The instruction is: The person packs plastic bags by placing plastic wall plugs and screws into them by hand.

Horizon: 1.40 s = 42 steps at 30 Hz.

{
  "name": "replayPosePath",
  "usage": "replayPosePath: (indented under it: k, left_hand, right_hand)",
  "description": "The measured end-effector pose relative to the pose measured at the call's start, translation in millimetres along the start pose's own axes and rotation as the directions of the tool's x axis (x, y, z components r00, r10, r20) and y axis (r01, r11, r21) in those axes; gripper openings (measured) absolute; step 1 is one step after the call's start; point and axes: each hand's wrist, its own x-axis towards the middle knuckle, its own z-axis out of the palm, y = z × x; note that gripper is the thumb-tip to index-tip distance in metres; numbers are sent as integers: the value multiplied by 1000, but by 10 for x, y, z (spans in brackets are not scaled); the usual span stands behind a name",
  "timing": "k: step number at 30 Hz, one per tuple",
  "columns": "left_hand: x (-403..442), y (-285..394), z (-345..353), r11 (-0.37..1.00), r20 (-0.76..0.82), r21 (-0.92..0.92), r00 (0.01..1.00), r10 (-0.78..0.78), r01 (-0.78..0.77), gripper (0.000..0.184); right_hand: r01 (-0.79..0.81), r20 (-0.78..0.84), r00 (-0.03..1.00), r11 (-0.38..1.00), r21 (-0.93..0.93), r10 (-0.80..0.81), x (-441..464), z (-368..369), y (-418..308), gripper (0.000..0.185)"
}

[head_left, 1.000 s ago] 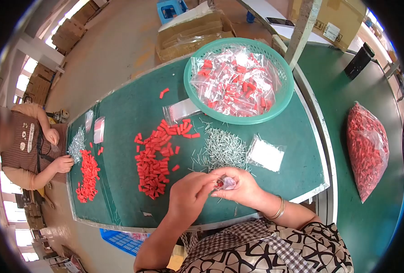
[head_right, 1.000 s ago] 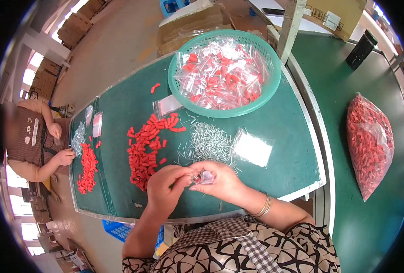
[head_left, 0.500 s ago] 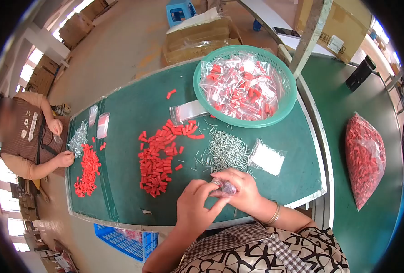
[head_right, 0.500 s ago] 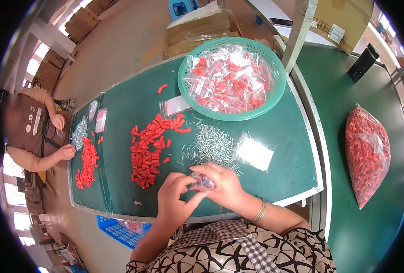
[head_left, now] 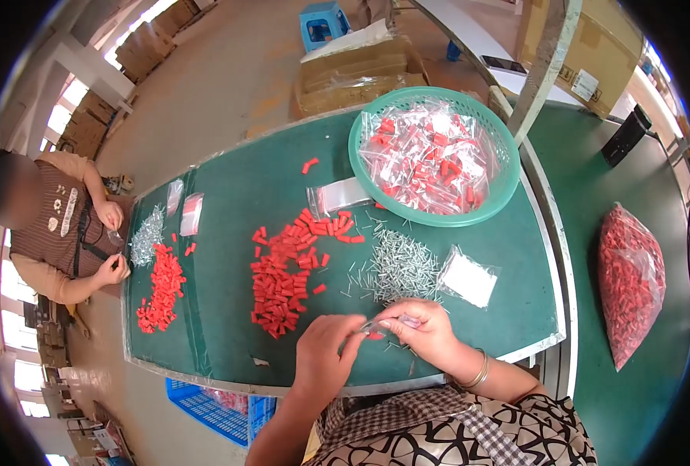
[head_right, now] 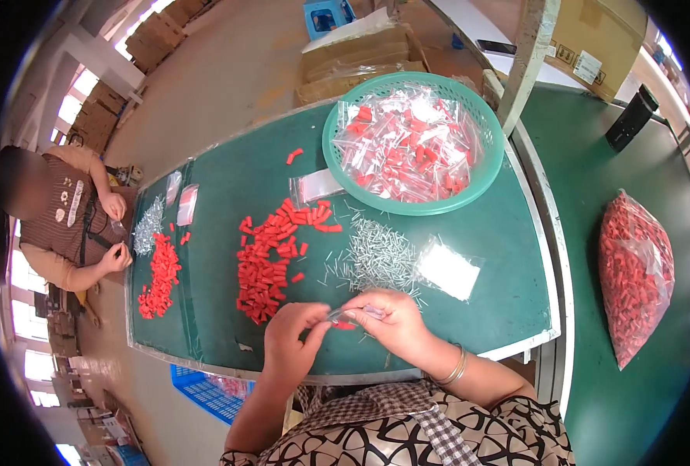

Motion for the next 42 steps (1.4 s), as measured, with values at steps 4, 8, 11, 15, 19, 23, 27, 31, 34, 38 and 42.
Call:
replayPosePath:
  k: [4,8,11,15,19,23,27,31,34,38,42]
  left_hand:
    - [-14,-15,118,981,-37,-130,988,-150,144,18]
    - [-35,-109,160,990,-23,-95,994,-105,102,15]
    - [-16,-92,147,998,-28,-16,998,-54,53,11]
    - [-34,-95,146,995,-6,-83,999,-52,52,9]
    - [-70,-123,132,990,32,-115,996,-79,82,10]
    - [-110,-134,136,994,-6,-104,999,-45,44,11]
    - [-152,-143,89,979,57,-147,989,-133,140,10]
    - [-188,-197,95,972,41,-188,990,-137,142,8]
    - [-188,-215,123,983,4,-159,995,-97,96,8]
    - [-185,-194,141,986,9,-141,996,-87,88,7]
    - [-182,-214,126,976,26,-194,996,-90,94,8]
  right_hand:
    - [79,-34,996,996,37,-77,2,34,72,7]
    - [134,-47,990,991,1,-133,3,59,126,7]
    - [194,-62,976,963,-187,-209,-8,38,108,8]
    - [301,-15,948,908,-292,-318,25,46,145,8]
    - [222,-39,969,930,-294,-243,15,84,97,9]
    - [243,-107,954,933,-265,-279,11,85,138,11]
    - [228,-110,959,940,-253,-262,8,80,183,12]
    - [247,-79,956,922,-298,-282,-3,110,127,11]
    - [269,-44,954,914,-304,-296,-7,130,85,11]
    - [292,-24,947,894,-339,-319,6,169,67,10]
    - [256,-9,962,908,-331,-274,14,158,54,9]
